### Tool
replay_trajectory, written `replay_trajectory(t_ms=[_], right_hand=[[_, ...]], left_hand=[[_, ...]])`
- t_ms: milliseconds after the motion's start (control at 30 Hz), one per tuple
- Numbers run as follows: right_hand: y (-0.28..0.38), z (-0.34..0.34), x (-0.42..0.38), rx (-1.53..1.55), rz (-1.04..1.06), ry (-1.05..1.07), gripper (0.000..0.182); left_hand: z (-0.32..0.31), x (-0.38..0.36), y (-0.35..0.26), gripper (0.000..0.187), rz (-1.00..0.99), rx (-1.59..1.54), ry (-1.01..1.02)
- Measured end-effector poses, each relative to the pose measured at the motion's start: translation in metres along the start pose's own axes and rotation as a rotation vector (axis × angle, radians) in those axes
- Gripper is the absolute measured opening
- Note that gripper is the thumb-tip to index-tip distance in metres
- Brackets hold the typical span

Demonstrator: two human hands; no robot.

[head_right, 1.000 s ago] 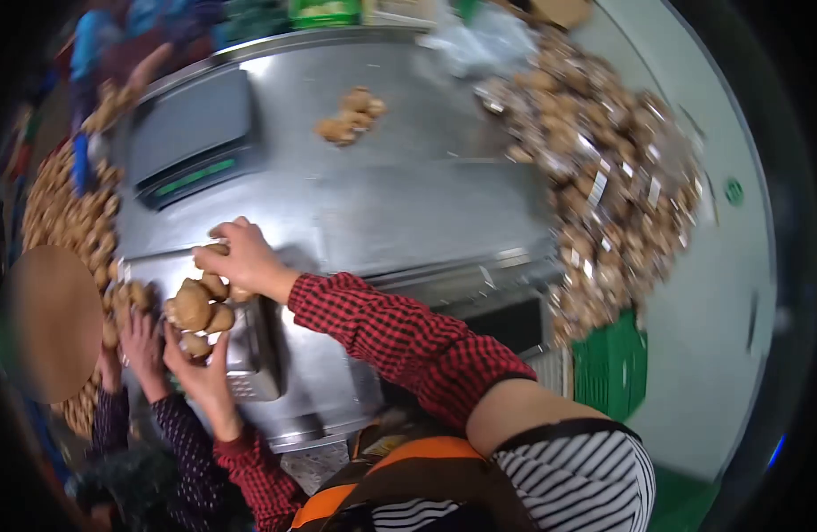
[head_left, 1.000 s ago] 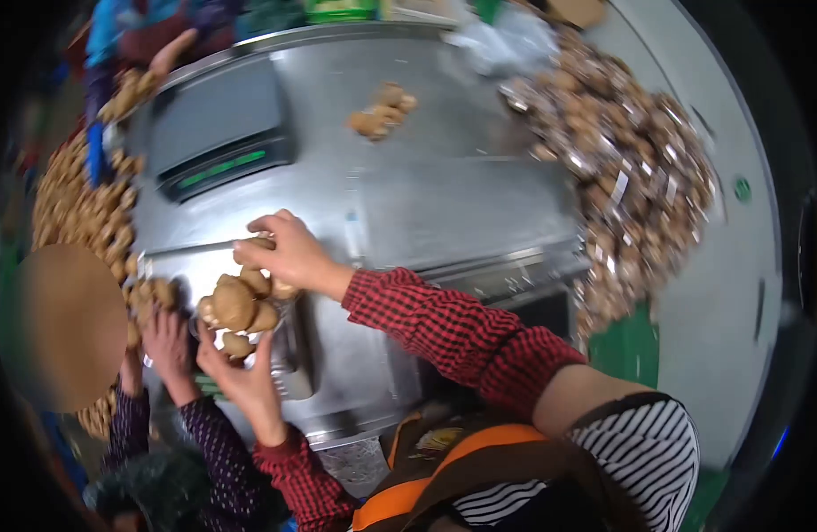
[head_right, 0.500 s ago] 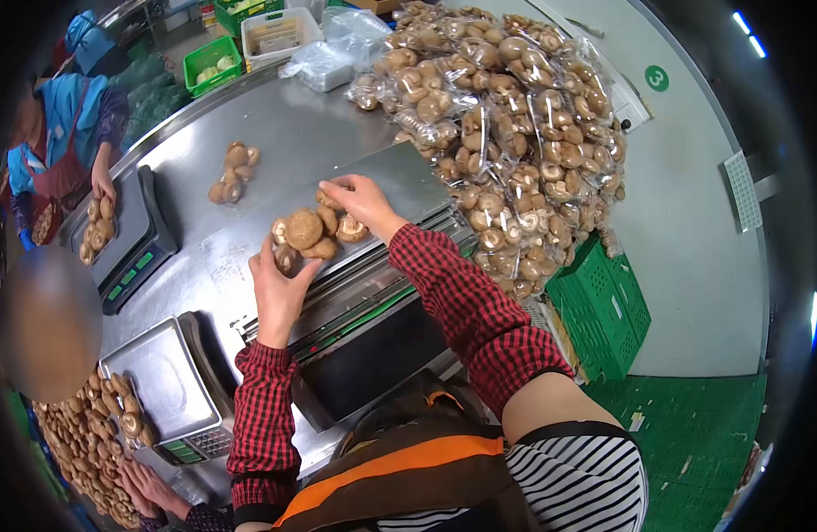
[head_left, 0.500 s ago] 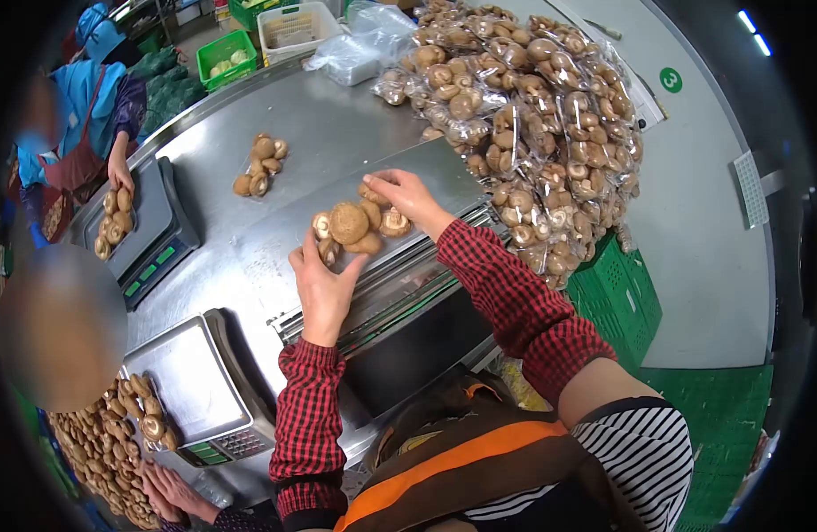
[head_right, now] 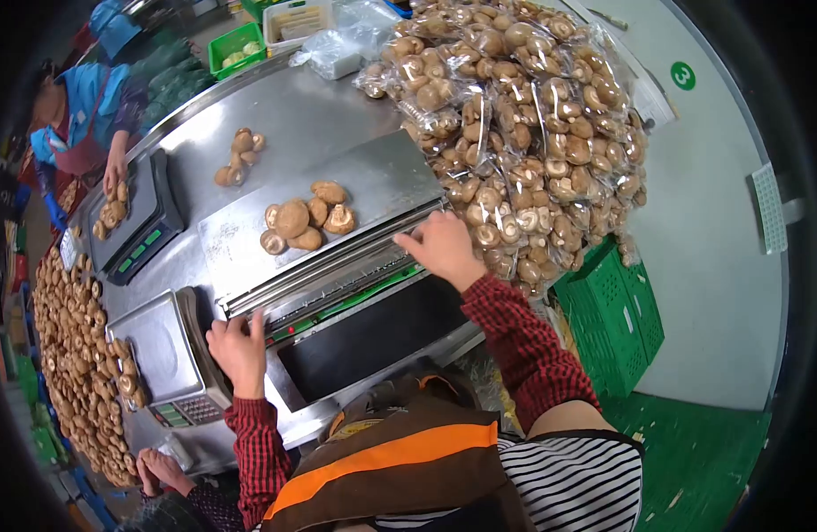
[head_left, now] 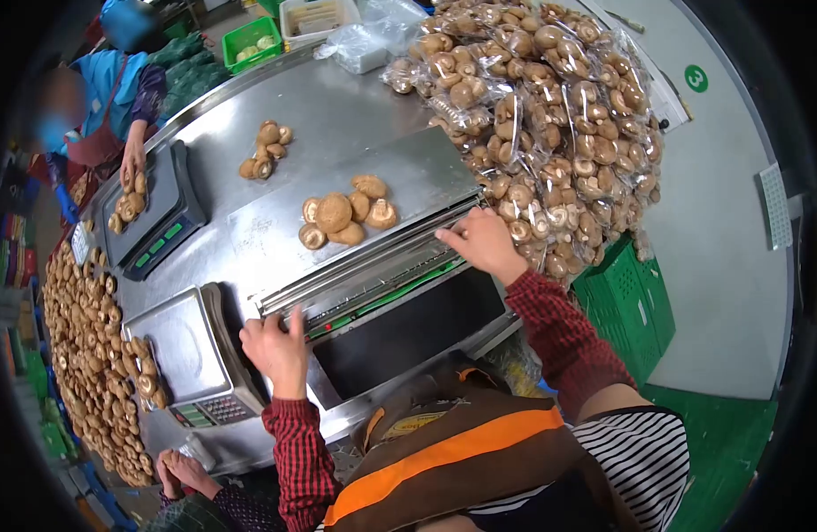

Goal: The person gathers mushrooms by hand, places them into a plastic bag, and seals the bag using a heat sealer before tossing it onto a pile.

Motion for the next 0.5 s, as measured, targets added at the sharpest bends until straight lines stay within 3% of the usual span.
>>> replay_trajectory(t_ms=[67, 133, 167, 200, 233, 267, 300, 333, 400, 467, 500], right_hand=[[0.026, -0.010, 0.004, -0.101, 0.071, -0.068, 0.049], [0.024, -0.034, 0.010, 0.176, -0.086, 0.114, 0.046], [0.025, -0.028, 0.011, 0.213, -0.002, -0.022, 0.040], [0.017, -0.025, 0.011, 0.395, -0.028, 0.010, 0.037], [-0.002, -0.055, -0.001, 0.974, -0.336, 0.292, 0.032], [0.005, -0.066, -0.018, 1.651, -0.473, 0.520, 0.029], [0.013, -0.071, -0.039, 1.852, -0.731, 0.688, 0.032], [0.046, -0.058, -0.050, 2.194, -0.617, 1.091, 0.036], [0.055, 0.000, -0.016, 2.218, -0.301, 0.885, 0.038], [0.062, 0.068, 0.049, 2.509, 0.082, 0.579, 0.034], [0.053, 0.069, 0.084, 2.352, -0.063, 0.314, 0.031]], left_hand=[[-0.006, 0.005, -0.018, 0.037, -0.015, 0.057, -0.008], [-0.037, 0.010, -0.015, 0.037, 0.030, -0.148, 0.129], [-0.051, 0.009, -0.012, 0.035, -0.088, -0.170, 0.083], [-0.038, 0.011, -0.005, 0.035, -0.058, -0.173, 0.057], [-0.065, 0.000, 0.022, 0.033, 0.338, -0.835, 0.379], [-0.078, -0.023, 0.008, 0.033, 0.720, -1.505, 0.699], [-0.055, -0.036, -0.023, 0.033, 0.937, -1.890, 0.845], [-0.031, -0.034, -0.040, 0.036, 0.948, -2.099, 0.959], [0.022, 0.016, -0.038, 0.037, 0.522, -2.061, 0.676], [0.050, 0.070, -0.029, 0.038, 0.361, -1.994, 0.330], [0.061, 0.100, -0.037, 0.038, 0.276, -1.758, 0.061]])
Point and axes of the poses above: each hand's wrist, its own x-axis towards the middle knuckle, its own z-axis out of the back of the hand, y = z × x, the point moved 10 cm from there along x, towards the middle knuckle, and after that the axes turned 2 degrees about -x, right-handed, at the moved point
